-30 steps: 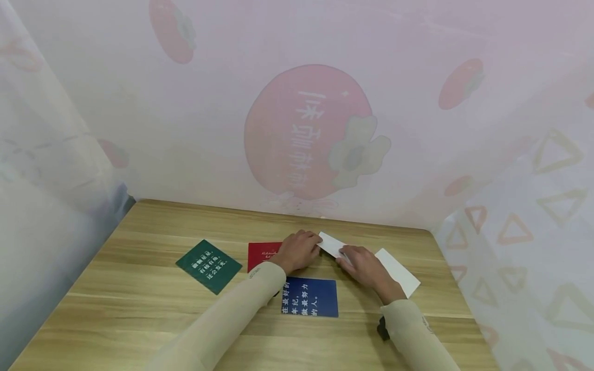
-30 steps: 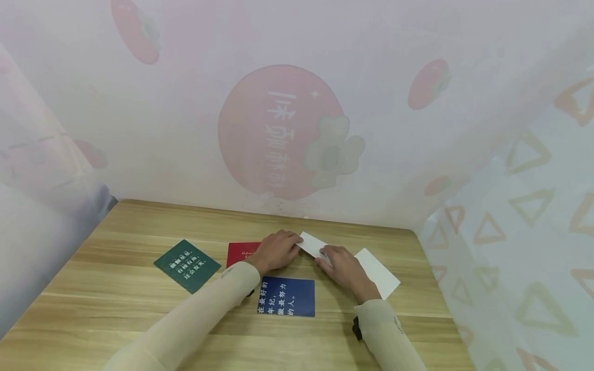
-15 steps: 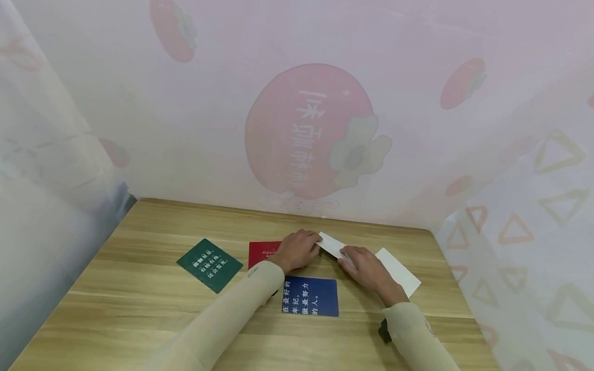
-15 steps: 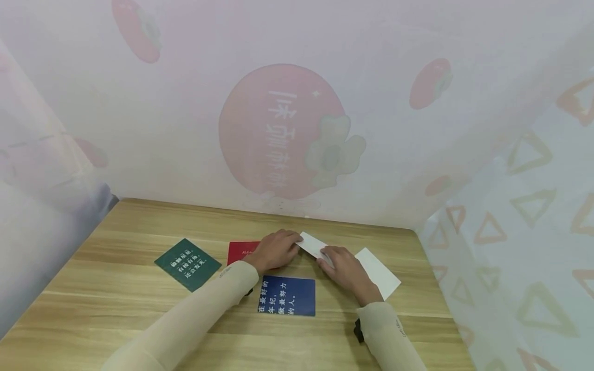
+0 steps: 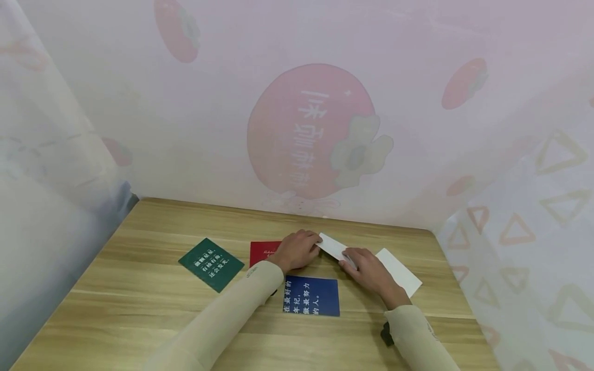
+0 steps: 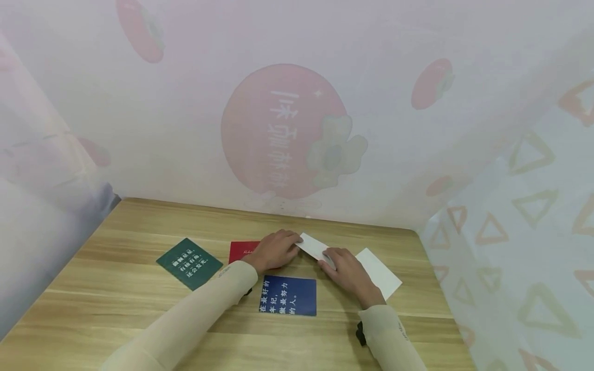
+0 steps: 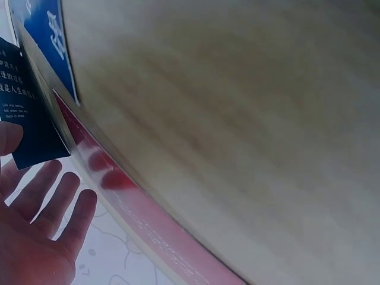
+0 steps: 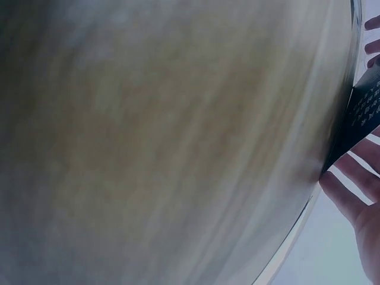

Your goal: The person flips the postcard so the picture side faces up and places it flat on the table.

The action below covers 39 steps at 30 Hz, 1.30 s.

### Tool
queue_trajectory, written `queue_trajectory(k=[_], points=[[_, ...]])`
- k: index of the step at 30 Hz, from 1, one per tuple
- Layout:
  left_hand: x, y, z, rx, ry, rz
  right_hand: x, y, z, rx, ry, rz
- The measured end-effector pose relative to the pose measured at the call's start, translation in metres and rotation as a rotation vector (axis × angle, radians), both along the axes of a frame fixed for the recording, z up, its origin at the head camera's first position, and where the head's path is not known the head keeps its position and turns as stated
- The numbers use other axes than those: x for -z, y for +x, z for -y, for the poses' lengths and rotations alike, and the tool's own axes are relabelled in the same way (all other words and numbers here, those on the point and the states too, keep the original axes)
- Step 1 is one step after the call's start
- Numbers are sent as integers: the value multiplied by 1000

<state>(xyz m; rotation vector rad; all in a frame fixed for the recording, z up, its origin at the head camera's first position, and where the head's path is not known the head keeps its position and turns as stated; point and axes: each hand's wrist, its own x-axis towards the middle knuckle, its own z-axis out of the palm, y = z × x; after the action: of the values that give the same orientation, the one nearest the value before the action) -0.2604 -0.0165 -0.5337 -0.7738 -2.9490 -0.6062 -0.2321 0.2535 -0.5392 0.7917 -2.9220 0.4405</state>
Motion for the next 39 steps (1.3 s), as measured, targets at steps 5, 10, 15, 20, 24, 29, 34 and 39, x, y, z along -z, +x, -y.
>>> queue_trajectory(k=[5,10,15,20,24,29,34,39], points=[[-3,1,1,2,3,-1,0,0,-1,-20,-10,-27],[-2,1,2,5,-1,-5,1,1,-1,-18,-7,-11],[0,0,3,7,6,-16,1,1,-1,-9,-17,32],[0,-1,3,9,9,-21,-1,2,-1,-20,-34,26],[1,-1,3,8,10,-15,-1,3,-1,-35,-35,17],[0,1,4,7,8,-12,-1,3,-1,-33,-28,9],[-2,1,5,6,1,-10,-2,5,0,-32,-19,8],[-2,0,6,16,1,-12,-2,5,-1,-20,-30,11]])
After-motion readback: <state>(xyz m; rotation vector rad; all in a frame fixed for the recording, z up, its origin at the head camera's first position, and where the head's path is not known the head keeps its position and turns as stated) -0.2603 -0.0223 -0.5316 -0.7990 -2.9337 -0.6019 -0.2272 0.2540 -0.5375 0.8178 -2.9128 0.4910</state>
